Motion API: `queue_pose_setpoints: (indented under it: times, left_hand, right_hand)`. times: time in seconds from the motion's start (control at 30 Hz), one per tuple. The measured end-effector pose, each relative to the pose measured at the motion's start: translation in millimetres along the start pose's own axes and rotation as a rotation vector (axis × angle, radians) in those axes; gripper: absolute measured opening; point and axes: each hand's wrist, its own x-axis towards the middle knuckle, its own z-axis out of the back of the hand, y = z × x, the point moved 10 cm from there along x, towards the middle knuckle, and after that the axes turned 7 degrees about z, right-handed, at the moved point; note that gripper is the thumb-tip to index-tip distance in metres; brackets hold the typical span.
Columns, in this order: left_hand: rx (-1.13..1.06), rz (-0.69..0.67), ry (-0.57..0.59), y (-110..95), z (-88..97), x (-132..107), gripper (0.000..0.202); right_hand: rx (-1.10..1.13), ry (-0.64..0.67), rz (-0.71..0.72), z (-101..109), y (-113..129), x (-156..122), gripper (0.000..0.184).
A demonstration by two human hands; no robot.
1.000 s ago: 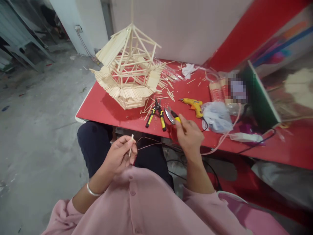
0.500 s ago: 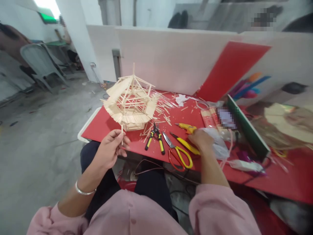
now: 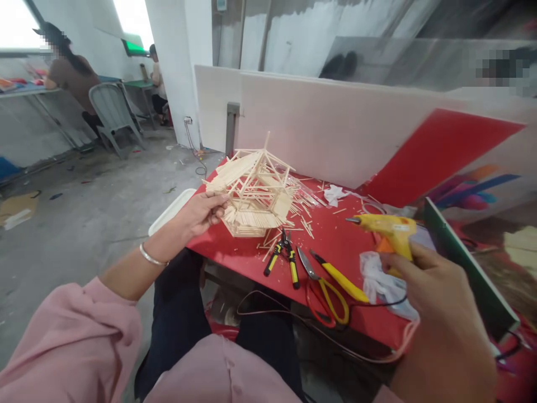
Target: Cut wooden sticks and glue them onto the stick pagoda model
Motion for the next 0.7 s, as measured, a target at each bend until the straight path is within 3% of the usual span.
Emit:
queue_pose_setpoints:
  times: [0.13,0.33,0.5,0.7]
  left_hand:
    - [-0.067,0.102,-0.078,1,6.4,17,0.019]
    - [-0.135,0.177,0.003,9,-8.4,33,0.018]
    - [-0.116,0.172,-0.06,6,-13.1,33,0.025]
    - [-0.094,0.214,-0.081,3,-16.9,31,0.024]
  right_hand:
    - [0.25,-0.004,0.049,-4,63,-7,0.012]
    - [0.442,0.185,0.223,-42,134,2,0.019]
    - [0.445,0.27,0.27,-57,155,8,0.015]
    - [0.3,0.271,0.265,-60,149,3,0.02]
